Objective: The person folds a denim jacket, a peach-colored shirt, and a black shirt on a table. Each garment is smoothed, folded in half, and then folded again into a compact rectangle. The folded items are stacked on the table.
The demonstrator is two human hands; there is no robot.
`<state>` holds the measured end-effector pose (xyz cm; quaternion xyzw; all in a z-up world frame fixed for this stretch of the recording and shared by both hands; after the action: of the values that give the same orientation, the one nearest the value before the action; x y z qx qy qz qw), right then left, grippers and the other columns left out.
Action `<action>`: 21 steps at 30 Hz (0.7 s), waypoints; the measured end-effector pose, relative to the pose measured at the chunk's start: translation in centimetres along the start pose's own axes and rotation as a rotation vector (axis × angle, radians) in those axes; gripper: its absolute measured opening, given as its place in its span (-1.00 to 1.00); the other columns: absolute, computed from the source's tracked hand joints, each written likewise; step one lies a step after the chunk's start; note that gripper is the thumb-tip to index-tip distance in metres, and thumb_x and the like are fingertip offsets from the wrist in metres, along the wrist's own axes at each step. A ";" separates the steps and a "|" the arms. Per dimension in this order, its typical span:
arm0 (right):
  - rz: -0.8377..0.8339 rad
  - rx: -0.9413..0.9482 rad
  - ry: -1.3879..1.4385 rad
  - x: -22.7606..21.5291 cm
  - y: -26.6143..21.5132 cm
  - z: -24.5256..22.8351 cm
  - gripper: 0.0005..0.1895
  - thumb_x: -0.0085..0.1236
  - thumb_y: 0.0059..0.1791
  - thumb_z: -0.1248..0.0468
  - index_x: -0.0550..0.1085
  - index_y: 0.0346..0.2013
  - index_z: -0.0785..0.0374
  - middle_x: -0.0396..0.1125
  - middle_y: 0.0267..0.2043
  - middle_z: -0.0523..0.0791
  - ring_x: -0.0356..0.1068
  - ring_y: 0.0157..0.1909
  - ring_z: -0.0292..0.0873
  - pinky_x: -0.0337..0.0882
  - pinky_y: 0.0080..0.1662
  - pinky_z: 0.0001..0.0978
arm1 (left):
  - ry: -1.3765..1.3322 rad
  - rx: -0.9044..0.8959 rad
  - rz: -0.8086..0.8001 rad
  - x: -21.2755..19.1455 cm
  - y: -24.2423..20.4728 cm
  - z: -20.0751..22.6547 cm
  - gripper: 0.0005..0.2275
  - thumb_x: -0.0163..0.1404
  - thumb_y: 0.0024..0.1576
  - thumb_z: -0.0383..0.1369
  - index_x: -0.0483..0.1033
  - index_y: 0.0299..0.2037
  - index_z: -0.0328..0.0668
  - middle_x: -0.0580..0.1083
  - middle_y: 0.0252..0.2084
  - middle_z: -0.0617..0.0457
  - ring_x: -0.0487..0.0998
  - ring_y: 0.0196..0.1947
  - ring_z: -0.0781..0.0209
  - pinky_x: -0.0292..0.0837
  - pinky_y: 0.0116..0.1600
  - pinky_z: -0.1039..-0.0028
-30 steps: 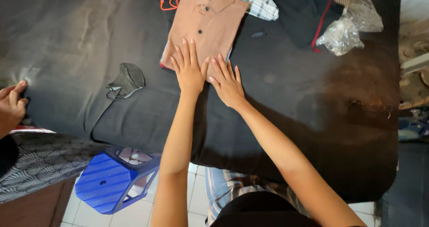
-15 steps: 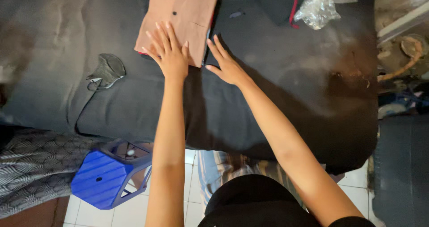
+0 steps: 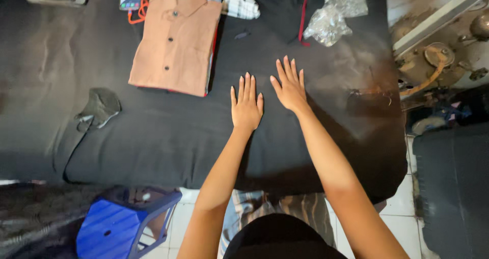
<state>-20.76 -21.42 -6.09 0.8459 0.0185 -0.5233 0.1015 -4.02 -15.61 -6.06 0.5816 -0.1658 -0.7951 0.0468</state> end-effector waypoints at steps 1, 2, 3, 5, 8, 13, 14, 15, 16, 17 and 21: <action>0.007 -0.011 -0.005 0.2 0.4 0.4 -0.29 -0.24 0.19 -0.11 -0.04 0.57 0.08 -0.30 0.65 -0.01 -0.36 0.65 0.07 -0.32 0.49 0.20 | -0.013 0.004 0.009 -0.1 0.8 0.0 -0.44 -0.31 0.34 -0.13 0.06 0.51 -0.26 0.01 0.57 -0.03 -0.08 0.57 0.08 -0.25 0.55 0.04; 0.020 -0.005 0.005 0.3 0.9 0.7 -0.28 -0.22 0.19 -0.11 -0.04 0.57 0.08 -0.30 0.65 -0.01 -0.37 0.65 0.07 -0.32 0.49 0.20 | -0.025 0.009 0.019 -0.3 1.5 0.1 -0.44 -0.31 0.34 -0.13 0.07 0.50 -0.26 0.01 0.57 -0.03 -0.07 0.57 0.07 -0.26 0.55 0.03; 0.030 0.003 0.013 0.5 1.4 0.9 -0.27 -0.19 0.18 -0.11 -0.05 0.57 0.09 -0.31 0.65 -0.01 -0.37 0.65 0.07 -0.32 0.49 0.20 | -0.040 0.011 0.025 -0.4 2.1 0.3 -0.43 -0.32 0.33 -0.12 0.07 0.50 -0.26 0.02 0.57 -0.04 -0.06 0.57 0.06 -0.26 0.54 0.03; 0.065 0.014 0.036 0.7 2.4 1.1 -0.25 -0.12 0.16 -0.09 -0.06 0.56 0.10 -0.34 0.65 0.01 -0.35 0.64 0.08 -0.29 0.46 0.22 | -0.062 -0.008 0.029 -0.8 2.9 0.6 -0.45 -0.30 0.33 -0.13 0.09 0.50 -0.22 0.04 0.57 -0.02 -0.05 0.57 0.06 -0.26 0.56 0.03; 0.159 0.005 0.008 0.4 4.7 0.9 -0.21 0.01 0.12 -0.05 -0.04 0.55 0.09 -0.32 0.64 0.03 -0.18 0.58 0.08 -0.14 0.39 0.22 | -0.105 -0.026 0.023 -1.6 3.3 0.8 -0.46 -0.28 0.33 -0.13 0.11 0.49 -0.19 0.05 0.56 0.00 -0.04 0.57 0.06 -0.27 0.56 0.02; 0.138 0.088 -0.221 1.3 10.8 0.3 -0.21 0.08 0.15 0.02 0.00 0.60 0.02 0.02 0.53 -0.16 0.16 0.27 0.10 0.19 0.22 0.10 | -0.141 -0.040 0.020 -2.2 3.6 0.9 -0.46 -0.25 0.31 -0.16 0.13 0.48 -0.19 0.06 0.56 0.01 -0.04 0.57 0.08 -0.28 0.55 0.00; 0.158 0.067 -0.277 1.2 12.6 0.2 -0.25 0.10 0.14 0.03 0.05 0.56 0.05 0.07 0.46 -0.14 0.17 0.29 0.08 0.20 0.23 0.09 | -0.142 -0.043 0.018 -2.2 3.6 0.9 -0.46 -0.25 0.31 -0.16 0.13 0.48 -0.19 0.06 0.56 0.01 -0.05 0.57 0.08 -0.28 0.55 0.00; 0.180 0.043 -0.333 1.1 14.5 0.0 -0.29 0.13 0.14 0.05 0.09 0.52 0.08 0.12 0.38 -0.12 0.19 0.32 0.06 0.21 0.23 0.08 | -0.142 -0.050 0.018 -2.3 3.7 0.8 -0.46 -0.25 0.30 -0.16 0.13 0.48 -0.19 0.06 0.56 0.01 -0.05 0.57 0.08 -0.29 0.55 -0.01; 0.202 0.018 -0.388 1.1 16.3 -0.2 -0.33 0.15 0.14 0.07 0.14 0.48 0.11 0.17 0.31 -0.09 0.20 0.34 0.05 0.23 0.24 0.06 | -0.147 -0.049 0.017 -2.3 3.7 0.9 -0.46 -0.25 0.30 -0.16 0.13 0.48 -0.19 0.06 0.56 0.00 -0.05 0.57 0.07 -0.29 0.55 -0.01; 0.265 -0.050 -0.310 0.9 18.0 -0.5 -0.34 0.14 0.11 0.16 0.15 0.47 0.14 0.17 0.34 -0.08 0.22 0.29 0.06 0.24 0.20 0.04 | -0.150 -0.047 0.015 -2.4 3.7 0.8 -0.46 -0.25 0.30 -0.16 0.13 0.48 -0.20 0.06 0.56 0.00 -0.05 0.57 0.07 -0.29 0.54 -0.01; 0.324 -0.238 -0.111 1.1 24.0 -0.7 -0.22 0.07 -0.10 0.50 0.21 0.43 0.16 0.16 0.37 -0.01 0.26 0.15 0.12 0.31 0.09 -0.07 | -0.168 -0.062 0.006 -2.5 3.9 0.8 -0.46 -0.24 0.30 -0.16 0.14 0.48 -0.16 0.08 0.56 0.02 -0.03 0.57 0.07 -0.29 0.54 -0.01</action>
<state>-16.30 -44.81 -3.15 0.7899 -0.0617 -0.5399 0.2842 -4.45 -18.47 -2.36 0.5105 -0.1462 -0.8457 0.0532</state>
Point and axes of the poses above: each hand's wrist, its own y-axis towards the middle knuckle, its own x-axis out of the palm, z = x × y, the point moved 3 cm from there along y, towards the middle knuckle
